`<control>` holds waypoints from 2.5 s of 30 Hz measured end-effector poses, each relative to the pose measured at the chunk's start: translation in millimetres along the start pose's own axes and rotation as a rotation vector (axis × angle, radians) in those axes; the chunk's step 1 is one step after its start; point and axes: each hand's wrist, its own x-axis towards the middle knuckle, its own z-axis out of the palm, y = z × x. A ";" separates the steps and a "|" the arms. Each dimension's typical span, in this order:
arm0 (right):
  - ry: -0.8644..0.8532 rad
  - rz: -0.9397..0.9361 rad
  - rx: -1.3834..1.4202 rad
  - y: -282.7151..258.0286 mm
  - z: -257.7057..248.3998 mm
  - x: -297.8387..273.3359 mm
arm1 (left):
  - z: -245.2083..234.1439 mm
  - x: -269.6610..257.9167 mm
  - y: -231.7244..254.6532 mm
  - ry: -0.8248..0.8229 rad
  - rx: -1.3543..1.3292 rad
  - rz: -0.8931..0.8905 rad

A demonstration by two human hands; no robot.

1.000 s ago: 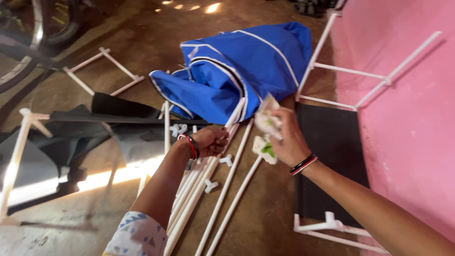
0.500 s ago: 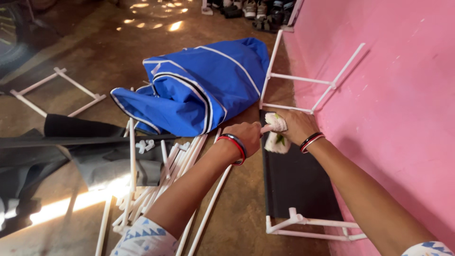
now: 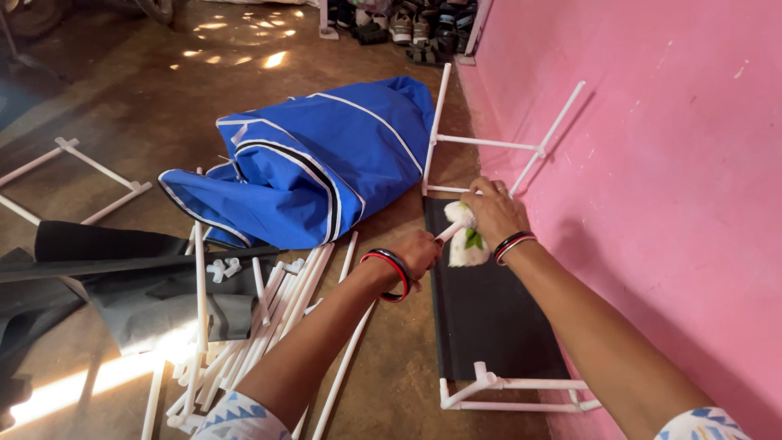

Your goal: The person assembles a white PVC pipe frame by inserting pipe segments into T-joints and connecting them to a black mat. The person uses a cloth to wipe the pipes while assembling the frame.

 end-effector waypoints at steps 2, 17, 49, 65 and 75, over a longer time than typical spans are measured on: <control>-0.001 0.049 -0.044 -2.5 -3.7 3.7 | 0.3 8.0 1.7 0.092 0.176 0.100; -0.111 0.700 0.897 76.3 42.3 8.3 | -29.8 -38.1 1.6 0.022 0.040 0.104; -0.197 0.493 1.560 -78.5 45.9 14.6 | -20.6 8.6 -20.7 0.144 0.304 0.053; -0.330 -0.228 -0.006 -70.4 -19.2 -3.5 | -26.5 -47.3 -56.2 0.261 0.666 0.354; 0.124 -0.390 -0.010 -66.1 -4.6 -13.8 | 3.9 -38.4 -62.0 -0.347 -0.940 -0.129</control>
